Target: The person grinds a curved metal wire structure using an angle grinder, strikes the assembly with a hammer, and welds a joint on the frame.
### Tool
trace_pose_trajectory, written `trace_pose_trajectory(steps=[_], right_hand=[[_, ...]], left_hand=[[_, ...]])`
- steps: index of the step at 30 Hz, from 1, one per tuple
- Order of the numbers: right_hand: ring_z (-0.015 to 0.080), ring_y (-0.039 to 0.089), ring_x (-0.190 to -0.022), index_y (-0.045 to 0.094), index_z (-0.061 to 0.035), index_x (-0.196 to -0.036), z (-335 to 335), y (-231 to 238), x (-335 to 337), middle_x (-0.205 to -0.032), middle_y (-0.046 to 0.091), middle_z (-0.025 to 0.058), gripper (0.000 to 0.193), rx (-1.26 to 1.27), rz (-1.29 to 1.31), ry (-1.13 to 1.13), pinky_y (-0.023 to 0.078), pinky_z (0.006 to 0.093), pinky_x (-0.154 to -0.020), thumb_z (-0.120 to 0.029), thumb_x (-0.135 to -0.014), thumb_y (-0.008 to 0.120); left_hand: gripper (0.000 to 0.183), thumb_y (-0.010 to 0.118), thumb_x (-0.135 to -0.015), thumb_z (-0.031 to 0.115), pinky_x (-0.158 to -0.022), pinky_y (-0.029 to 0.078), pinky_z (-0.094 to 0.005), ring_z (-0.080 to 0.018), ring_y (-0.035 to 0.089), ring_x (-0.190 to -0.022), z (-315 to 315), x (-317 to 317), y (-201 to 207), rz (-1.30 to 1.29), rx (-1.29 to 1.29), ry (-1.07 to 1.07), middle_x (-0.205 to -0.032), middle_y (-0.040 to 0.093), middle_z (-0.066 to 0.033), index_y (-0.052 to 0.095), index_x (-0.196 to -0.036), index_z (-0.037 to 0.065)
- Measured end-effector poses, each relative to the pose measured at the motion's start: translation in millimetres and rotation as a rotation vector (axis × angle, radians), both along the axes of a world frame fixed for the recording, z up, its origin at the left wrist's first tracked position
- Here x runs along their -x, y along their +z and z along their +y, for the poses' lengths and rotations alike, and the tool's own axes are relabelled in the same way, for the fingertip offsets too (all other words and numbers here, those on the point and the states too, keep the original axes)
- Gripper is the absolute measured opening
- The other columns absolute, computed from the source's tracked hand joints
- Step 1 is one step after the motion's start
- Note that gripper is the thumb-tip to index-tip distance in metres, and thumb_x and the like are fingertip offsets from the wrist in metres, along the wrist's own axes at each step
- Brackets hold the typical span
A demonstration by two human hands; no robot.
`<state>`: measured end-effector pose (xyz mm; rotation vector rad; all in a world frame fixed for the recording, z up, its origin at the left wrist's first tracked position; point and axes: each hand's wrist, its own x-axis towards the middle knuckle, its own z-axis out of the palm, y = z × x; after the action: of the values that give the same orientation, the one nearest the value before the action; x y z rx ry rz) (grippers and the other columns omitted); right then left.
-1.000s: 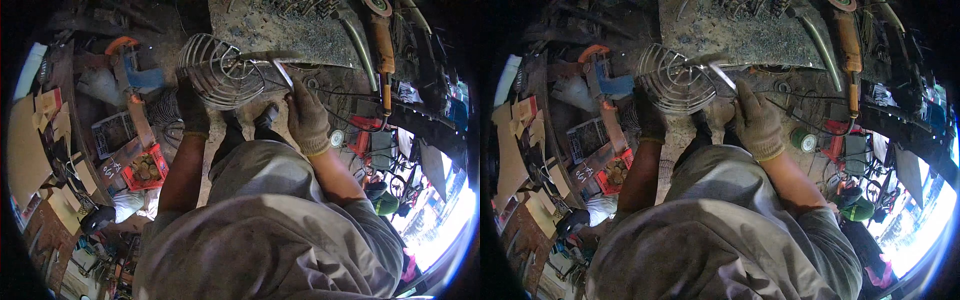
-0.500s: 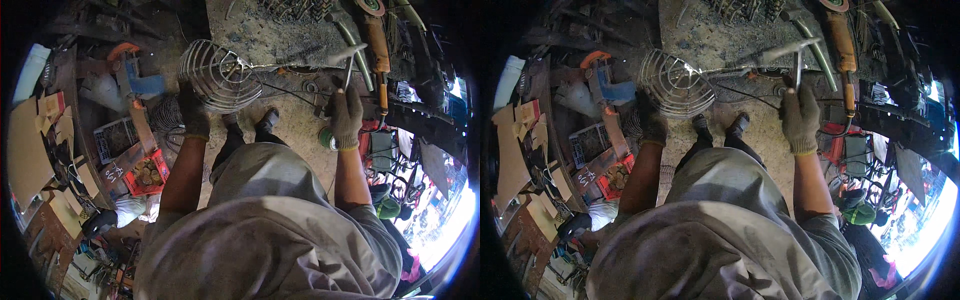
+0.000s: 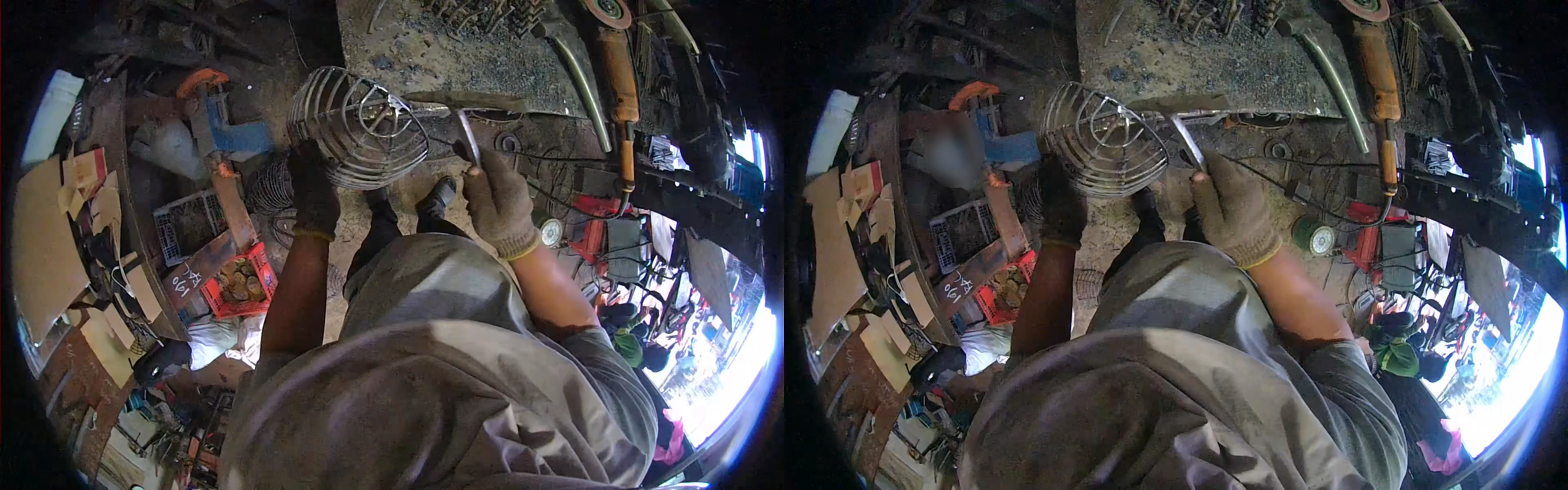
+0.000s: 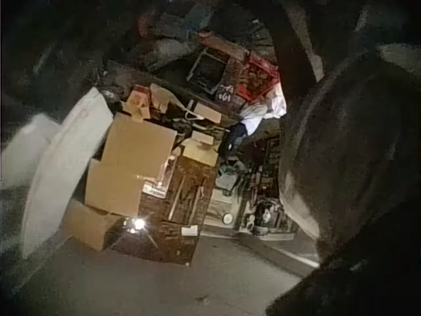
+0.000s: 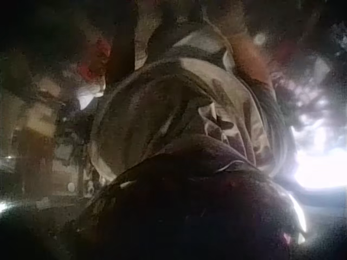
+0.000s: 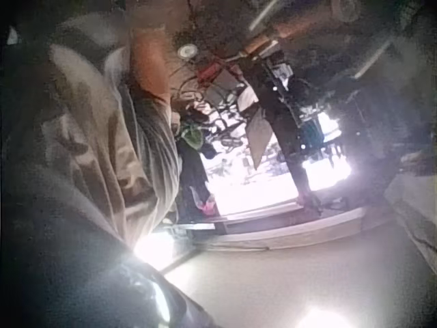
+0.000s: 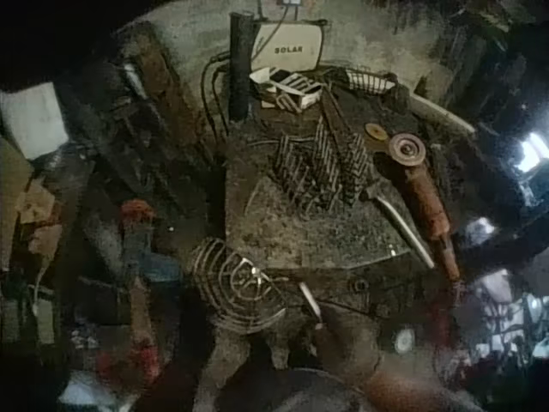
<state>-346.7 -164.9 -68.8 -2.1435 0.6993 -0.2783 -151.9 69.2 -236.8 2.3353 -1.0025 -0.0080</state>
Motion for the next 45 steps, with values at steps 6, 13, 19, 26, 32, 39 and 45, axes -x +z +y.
trace_pose_trajectory(steps=[6,13,19,26,32,39,45], right_hand=[[0.0373,0.065,-0.074,0.061,0.0000,-0.120,6,-1,-16,-0.083,0.064,0.0207,0.030,0.076,0.028,0.015,0.051,0.0443,-0.065,-0.021,-0.100,0.052],[0.0439,0.066,-0.082,0.060,-0.0003,-0.121,10,23,-17,-0.091,0.066,0.0255,0.032,0.054,-0.035,-0.033,0.052,0.0473,-0.069,-0.023,-0.099,0.052],[0.0327,0.066,-0.066,0.060,0.0013,-0.122,10,21,-18,-0.070,0.063,0.0156,0.032,0.082,0.048,-0.021,0.051,0.0409,-0.063,-0.022,-0.102,0.050],[0.0299,0.067,-0.072,0.061,0.0019,-0.123,13,17,-21,-0.080,0.065,0.0195,0.033,0.240,0.039,0.026,0.052,0.0382,-0.066,-0.021,-0.102,0.051],[0.0323,0.068,-0.072,0.060,0.0008,-0.126,13,28,-18,-0.081,0.066,0.0194,0.033,0.217,-0.021,0.005,0.052,0.0399,-0.065,-0.021,-0.101,0.052],[0.0397,0.068,-0.081,0.059,0.0004,-0.125,17,50,-27,-0.088,0.066,0.0255,0.032,0.116,0.041,-0.032,0.053,0.0410,-0.072,-0.018,-0.100,0.054],[0.0446,0.066,-0.086,0.059,-0.0019,-0.127,15,55,-25,-0.093,0.066,0.0272,0.034,0.109,0.041,-0.020,0.053,0.0456,-0.073,-0.022,-0.100,0.055]], left_hand=[[0.053,0.050,-0.102,0.028,-0.112,0.032,-0.0412,-0.0325,0.043,-0.132,-4,-6,-28,0.432,0.209,0.206,-0.141,0.045,-0.0221,0.039,-0.145,-0.001],[0.054,0.050,-0.102,0.044,-0.097,0.041,-0.0393,-0.0257,0.052,-0.115,-25,-8,-20,1.125,0.835,0.439,-0.130,0.055,-0.0146,0.050,-0.132,-0.002],[0.057,0.049,-0.102,0.045,-0.099,0.040,-0.0389,-0.0258,0.052,-0.117,-27,-6,-6,0.760,0.379,0.525,-0.130,0.055,-0.0167,0.049,-0.135,-0.001],[0.054,0.049,-0.103,0.042,-0.101,0.041,-0.0376,-0.0239,0.052,-0.118,-27,-7,-8,1.216,0.883,0.489,-0.129,0.054,-0.0159,0.048,-0.137,0.000],[0.050,0.051,-0.103,0.040,-0.099,0.042,-0.0379,-0.0220,0.052,-0.115,-29,-1,-4,0.905,0.702,0.457,-0.127,0.054,-0.0125,0.048,-0.135,0.003],[0.054,0.052,-0.102,0.041,-0.101,0.041,-0.0386,-0.0247,0.052,-0.119,-13,-5,-46,0.881,0.716,0.393,-0.131,0.053,-0.0145,0.045,-0.138,0.001],[0.059,0.051,-0.103,0.042,-0.102,0.040,-0.0385,-0.0274,0.052,-0.121,-20,-17,-25,0.976,0.755,0.409,-0.135,0.052,-0.0180,0.042,-0.142,-0.002]])
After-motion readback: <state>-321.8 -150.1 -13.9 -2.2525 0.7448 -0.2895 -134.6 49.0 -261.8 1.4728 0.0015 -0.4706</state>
